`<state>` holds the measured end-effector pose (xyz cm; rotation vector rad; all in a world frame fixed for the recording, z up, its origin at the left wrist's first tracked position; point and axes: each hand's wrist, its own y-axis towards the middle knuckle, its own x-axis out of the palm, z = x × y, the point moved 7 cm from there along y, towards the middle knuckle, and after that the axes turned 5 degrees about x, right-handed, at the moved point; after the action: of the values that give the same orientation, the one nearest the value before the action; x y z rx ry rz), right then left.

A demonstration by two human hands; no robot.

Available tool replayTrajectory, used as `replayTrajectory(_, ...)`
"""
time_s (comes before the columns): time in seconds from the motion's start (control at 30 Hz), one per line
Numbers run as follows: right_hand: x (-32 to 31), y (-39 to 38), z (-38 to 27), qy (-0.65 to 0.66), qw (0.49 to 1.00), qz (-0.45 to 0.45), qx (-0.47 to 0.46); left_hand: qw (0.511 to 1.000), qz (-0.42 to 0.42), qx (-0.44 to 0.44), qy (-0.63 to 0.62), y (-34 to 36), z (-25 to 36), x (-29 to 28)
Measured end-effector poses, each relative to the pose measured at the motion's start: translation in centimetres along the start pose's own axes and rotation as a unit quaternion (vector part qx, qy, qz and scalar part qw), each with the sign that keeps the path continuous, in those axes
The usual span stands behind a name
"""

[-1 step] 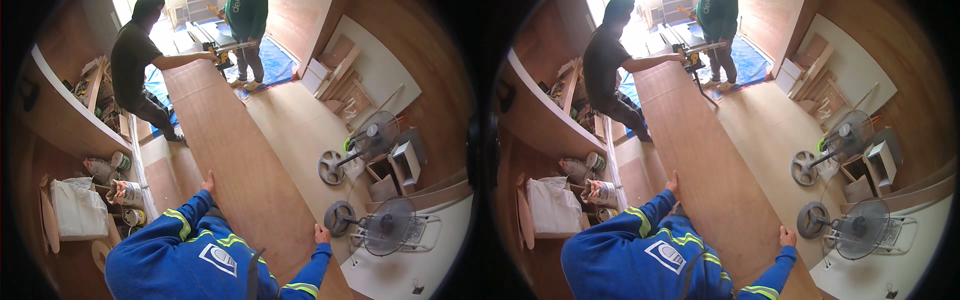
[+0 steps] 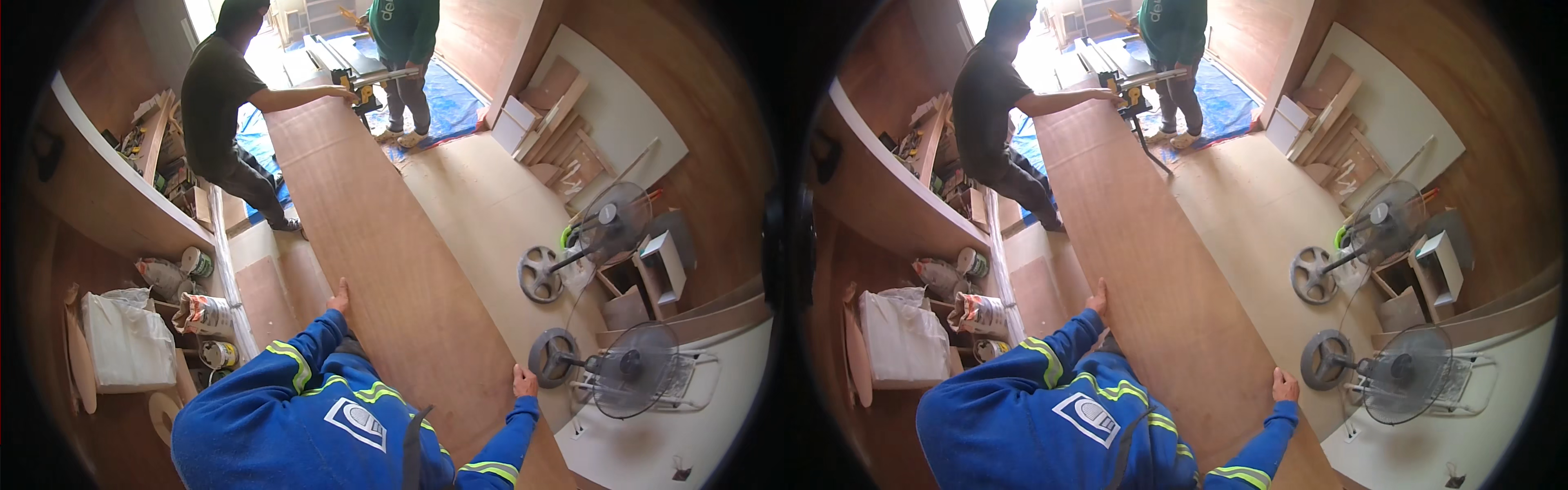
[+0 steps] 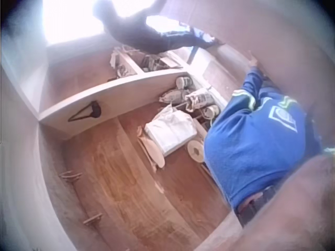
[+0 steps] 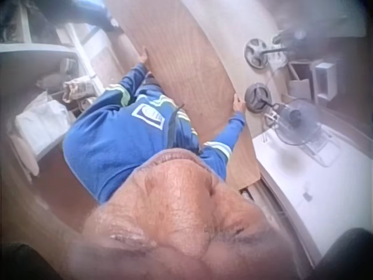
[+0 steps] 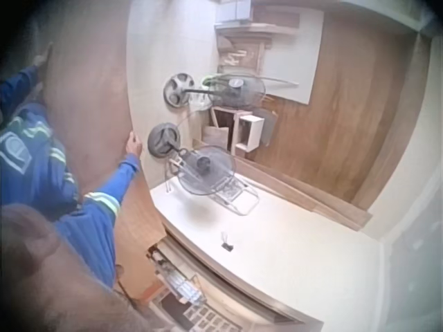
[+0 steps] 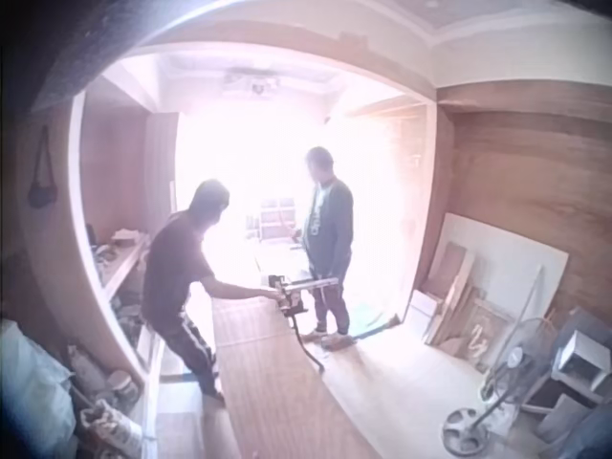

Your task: The person, assisted by others, feeds a large wooden board through a table saw using their hands and a push tool.

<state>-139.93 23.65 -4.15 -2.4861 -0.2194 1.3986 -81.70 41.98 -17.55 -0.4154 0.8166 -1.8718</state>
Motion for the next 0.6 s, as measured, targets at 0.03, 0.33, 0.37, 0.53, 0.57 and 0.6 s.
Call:
replayTrajectory(0.03, 0.7, 0.5, -0.1, -0.02, 1.0, 0.006, 0.016, 1.0, -0.011, -0.004, -0.009, 0.3, 0.3, 0.0)
replayTrajectory(0.33, 2.0, 0.7, -4.2, -0.113, 0.993, 0.011, 0.031, 0.999, -0.006, -0.012, -0.045, 2.9, 3.1, -0.6)
replayTrajectory(0.37, 2.1, 0.5, -5.1, -0.118, 0.993, 0.011, 0.025, 0.998, -0.02, -0.015, -0.055, 3.6, 3.2, -0.8)
replayTrajectory(0.53, 2.2, 1.5, -9.7, -0.125, 0.992, 0.001, 0.02, 1.0, 0.011, 0.015, -0.017, 7.3, 4.7, -1.9)
replayTrajectory(0.57, 2.5, 1.5, -9.8, -0.127, 0.992, 0.0, 0.018, 0.999, 0.029, 0.005, -0.014, 7.6, 4.6, -2.2)
replayTrajectory(0.6, 2.8, 1.8, -10.0, -0.124, 0.992, 0.002, 0.022, 0.999, 0.018, 0.037, -0.009, 8.1, 5.2, -1.9)
